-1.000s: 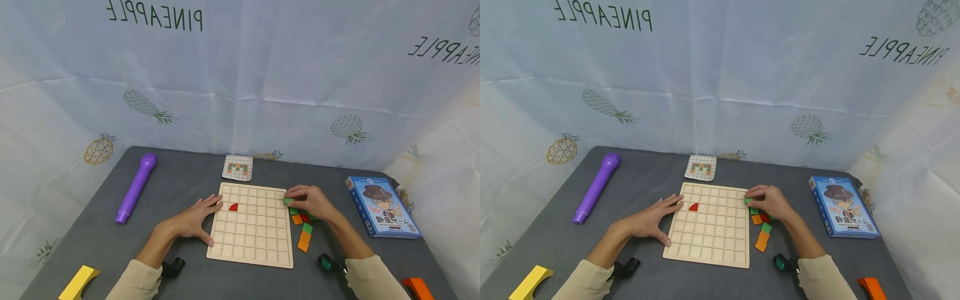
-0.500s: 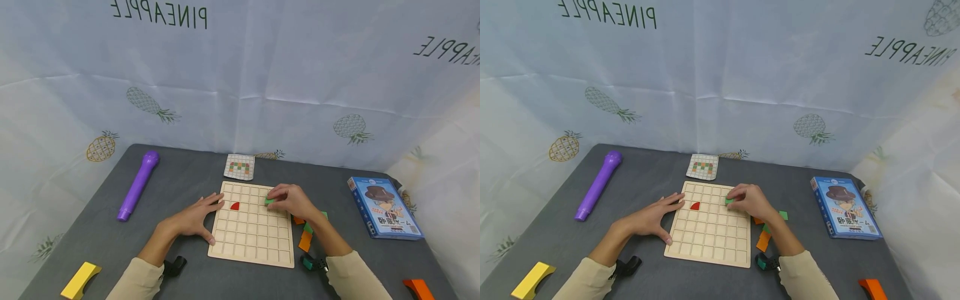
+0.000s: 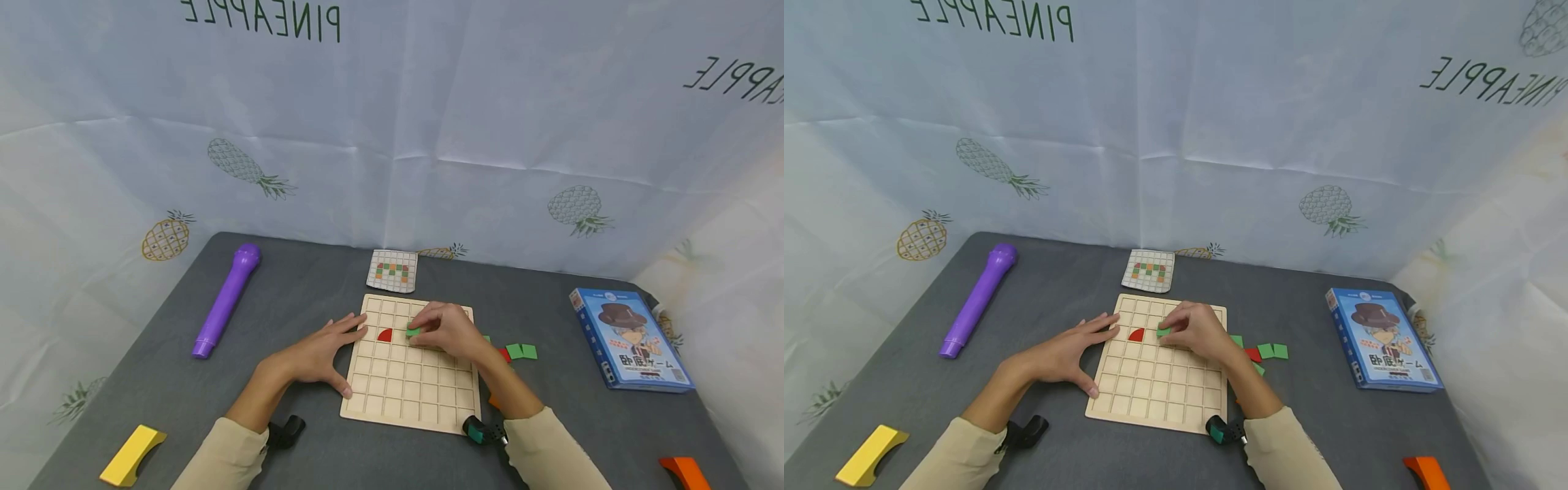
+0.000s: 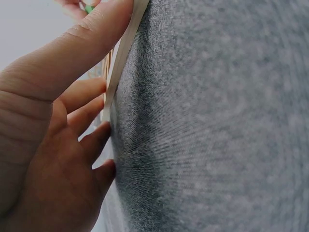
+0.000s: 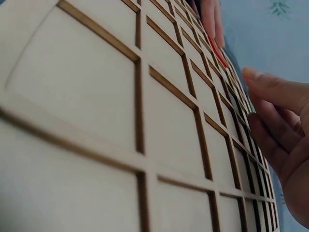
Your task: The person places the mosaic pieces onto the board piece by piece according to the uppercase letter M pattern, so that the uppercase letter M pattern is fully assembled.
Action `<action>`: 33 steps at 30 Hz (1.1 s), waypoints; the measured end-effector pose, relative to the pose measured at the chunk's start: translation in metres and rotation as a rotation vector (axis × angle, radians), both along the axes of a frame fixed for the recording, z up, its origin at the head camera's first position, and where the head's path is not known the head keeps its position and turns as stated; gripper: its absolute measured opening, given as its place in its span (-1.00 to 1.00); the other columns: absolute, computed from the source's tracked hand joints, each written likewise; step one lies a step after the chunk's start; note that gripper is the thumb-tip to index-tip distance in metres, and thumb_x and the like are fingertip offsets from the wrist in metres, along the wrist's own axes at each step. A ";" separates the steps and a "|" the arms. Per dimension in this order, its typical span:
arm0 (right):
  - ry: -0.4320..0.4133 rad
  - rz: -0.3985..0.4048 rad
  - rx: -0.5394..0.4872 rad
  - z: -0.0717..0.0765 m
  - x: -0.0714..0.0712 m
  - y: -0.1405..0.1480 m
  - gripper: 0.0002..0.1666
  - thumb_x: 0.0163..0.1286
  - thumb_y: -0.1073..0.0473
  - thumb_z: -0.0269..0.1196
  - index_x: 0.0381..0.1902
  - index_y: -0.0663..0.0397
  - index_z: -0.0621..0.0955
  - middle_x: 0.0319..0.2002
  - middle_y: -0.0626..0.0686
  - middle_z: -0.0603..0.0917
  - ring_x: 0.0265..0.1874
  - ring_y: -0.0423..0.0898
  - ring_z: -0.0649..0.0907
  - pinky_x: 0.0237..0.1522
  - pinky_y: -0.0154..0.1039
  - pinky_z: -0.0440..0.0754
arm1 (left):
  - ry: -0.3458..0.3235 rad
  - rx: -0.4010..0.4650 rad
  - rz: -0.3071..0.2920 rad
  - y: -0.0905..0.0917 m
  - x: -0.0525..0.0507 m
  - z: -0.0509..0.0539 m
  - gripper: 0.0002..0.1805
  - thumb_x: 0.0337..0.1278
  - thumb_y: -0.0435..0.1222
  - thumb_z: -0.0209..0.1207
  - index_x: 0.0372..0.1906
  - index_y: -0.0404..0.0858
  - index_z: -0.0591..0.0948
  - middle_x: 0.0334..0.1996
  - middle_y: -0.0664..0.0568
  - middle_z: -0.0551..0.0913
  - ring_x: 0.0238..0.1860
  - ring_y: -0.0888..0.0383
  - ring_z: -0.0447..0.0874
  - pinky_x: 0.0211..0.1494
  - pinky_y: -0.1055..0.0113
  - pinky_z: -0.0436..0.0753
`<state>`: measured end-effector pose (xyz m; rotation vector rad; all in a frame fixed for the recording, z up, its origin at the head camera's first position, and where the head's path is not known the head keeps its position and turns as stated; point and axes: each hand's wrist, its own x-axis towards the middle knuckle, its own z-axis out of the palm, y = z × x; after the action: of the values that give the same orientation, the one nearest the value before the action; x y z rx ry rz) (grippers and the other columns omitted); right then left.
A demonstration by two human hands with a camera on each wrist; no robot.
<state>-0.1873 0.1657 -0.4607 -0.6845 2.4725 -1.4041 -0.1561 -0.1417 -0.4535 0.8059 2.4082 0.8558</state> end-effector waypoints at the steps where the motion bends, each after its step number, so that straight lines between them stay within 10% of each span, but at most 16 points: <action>1: -0.002 -0.008 0.009 0.000 0.000 -0.002 -0.78 0.15 0.22 0.54 -0.20 0.06 0.82 -0.14 0.11 0.75 -0.33 -0.30 0.69 -0.25 -0.37 0.71 | -0.002 -0.001 0.001 0.000 0.000 0.000 0.29 -0.30 -0.03 0.64 0.59 -0.31 0.20 0.69 -0.11 -0.03 0.70 -0.21 -0.21 0.67 -0.30 -0.13; 33: 0.054 -0.101 0.103 -0.007 0.007 -0.032 -0.80 0.08 0.27 0.58 -0.30 -0.01 0.83 -0.31 -0.02 0.80 -0.43 -0.27 0.62 -0.36 -0.41 0.62 | 0.005 0.017 -0.008 0.001 0.001 0.003 0.29 -0.29 -0.03 0.63 0.58 -0.36 0.20 0.68 -0.17 -0.02 0.68 -0.29 -0.20 0.64 -0.37 -0.12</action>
<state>-0.1804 0.1334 -0.4680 -0.5910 2.6343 -1.2976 -0.1550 -0.1409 -0.4507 0.8247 2.4039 0.8735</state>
